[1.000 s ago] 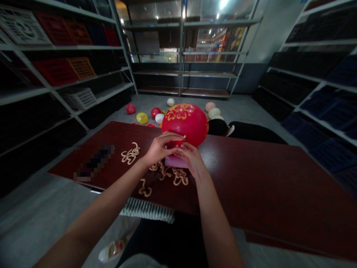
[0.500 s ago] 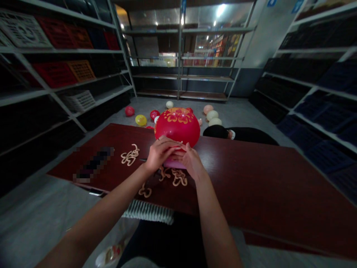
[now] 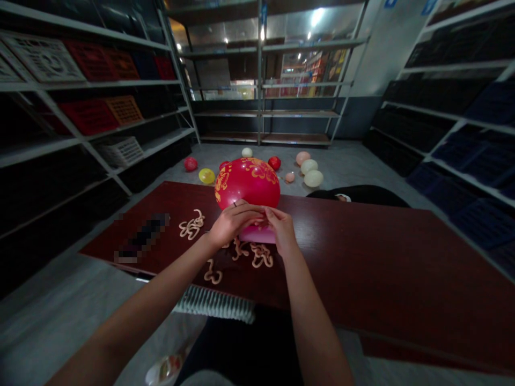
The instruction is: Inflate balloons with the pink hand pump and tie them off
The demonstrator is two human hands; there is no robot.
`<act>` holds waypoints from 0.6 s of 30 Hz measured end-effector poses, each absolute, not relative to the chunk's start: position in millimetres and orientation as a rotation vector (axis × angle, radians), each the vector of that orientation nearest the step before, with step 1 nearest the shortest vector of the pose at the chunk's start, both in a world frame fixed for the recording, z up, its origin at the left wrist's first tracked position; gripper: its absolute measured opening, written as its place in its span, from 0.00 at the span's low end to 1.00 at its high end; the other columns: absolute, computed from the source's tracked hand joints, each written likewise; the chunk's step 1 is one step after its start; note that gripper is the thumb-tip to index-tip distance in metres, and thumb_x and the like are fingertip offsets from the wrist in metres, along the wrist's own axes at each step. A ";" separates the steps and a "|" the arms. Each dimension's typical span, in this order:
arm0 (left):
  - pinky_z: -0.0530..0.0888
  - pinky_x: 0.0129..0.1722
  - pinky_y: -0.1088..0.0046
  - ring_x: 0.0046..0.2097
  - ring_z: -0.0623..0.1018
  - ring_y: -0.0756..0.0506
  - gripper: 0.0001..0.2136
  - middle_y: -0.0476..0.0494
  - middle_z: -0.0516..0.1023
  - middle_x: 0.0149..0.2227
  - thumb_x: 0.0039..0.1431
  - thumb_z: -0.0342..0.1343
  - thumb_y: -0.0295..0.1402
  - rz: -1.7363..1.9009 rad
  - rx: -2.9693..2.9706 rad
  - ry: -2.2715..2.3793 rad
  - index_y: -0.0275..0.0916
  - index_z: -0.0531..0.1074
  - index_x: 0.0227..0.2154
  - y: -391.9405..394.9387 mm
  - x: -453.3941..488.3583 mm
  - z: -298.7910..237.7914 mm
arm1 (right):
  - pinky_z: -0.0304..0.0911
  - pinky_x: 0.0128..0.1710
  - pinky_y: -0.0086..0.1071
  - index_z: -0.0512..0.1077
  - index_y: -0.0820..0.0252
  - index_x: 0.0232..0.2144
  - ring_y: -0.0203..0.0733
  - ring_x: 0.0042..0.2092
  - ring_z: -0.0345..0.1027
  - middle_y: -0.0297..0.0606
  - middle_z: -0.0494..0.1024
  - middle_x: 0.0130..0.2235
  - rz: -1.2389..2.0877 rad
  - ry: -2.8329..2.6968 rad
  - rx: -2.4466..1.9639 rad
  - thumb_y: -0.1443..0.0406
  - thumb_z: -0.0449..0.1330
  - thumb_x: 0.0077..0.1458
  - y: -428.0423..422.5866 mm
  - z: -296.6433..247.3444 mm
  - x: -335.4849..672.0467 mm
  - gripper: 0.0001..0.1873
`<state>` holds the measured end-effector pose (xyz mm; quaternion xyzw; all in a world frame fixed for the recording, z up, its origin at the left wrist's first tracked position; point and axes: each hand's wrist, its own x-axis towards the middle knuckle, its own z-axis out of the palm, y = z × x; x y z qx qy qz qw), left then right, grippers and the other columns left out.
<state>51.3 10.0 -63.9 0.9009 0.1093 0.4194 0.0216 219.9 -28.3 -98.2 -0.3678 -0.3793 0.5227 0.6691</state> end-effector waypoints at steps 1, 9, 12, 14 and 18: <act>0.76 0.49 0.64 0.48 0.77 0.44 0.10 0.38 0.80 0.49 0.68 0.53 0.30 1.337 2.737 0.346 0.36 0.76 0.47 9.3 52.6 -66.2 | 0.67 0.26 0.31 0.81 0.58 0.31 0.37 0.25 0.72 0.36 0.82 0.27 1.177 -0.849 -0.822 0.51 0.73 0.42 -28.2 -98.6 219.0 0.19; 0.75 0.49 0.66 0.48 0.79 0.45 0.08 0.39 0.82 0.47 0.66 0.56 0.28 1.510 2.560 0.371 0.37 0.77 0.45 3.5 59.1 -65.9 | 0.64 0.25 0.28 0.80 0.57 0.32 0.32 0.25 0.69 0.35 0.81 0.28 1.180 -0.791 -0.684 0.52 0.72 0.45 -27.3 -99.3 215.3 0.16; 0.76 0.48 0.66 0.45 0.80 0.46 0.07 0.41 0.83 0.43 0.65 0.57 0.29 1.569 2.487 0.474 0.38 0.79 0.42 4.5 59.1 -62.5 | 0.64 0.25 0.27 0.80 0.55 0.35 0.32 0.26 0.68 0.32 0.79 0.26 1.126 -0.710 -0.652 0.52 0.71 0.46 -26.0 -98.9 218.8 0.17; 0.76 0.47 0.66 0.43 0.80 0.46 0.06 0.43 0.83 0.40 0.64 0.59 0.30 1.609 2.399 0.555 0.40 0.80 0.39 6.9 59.5 -62.5 | 0.64 0.26 0.26 0.79 0.54 0.32 0.32 0.26 0.68 0.30 0.78 0.25 1.095 -0.665 -0.638 0.51 0.71 0.46 -26.5 -98.5 221.0 0.16; 0.76 0.43 0.69 0.40 0.81 0.47 0.03 0.44 0.83 0.36 0.60 0.63 0.30 1.675 2.139 0.711 0.39 0.81 0.35 13.1 64.6 -64.4 | 0.66 0.28 0.29 0.74 0.55 0.26 0.35 0.27 0.70 0.33 0.79 0.26 1.204 -0.822 -0.631 0.52 0.68 0.49 -30.8 -96.5 219.4 0.15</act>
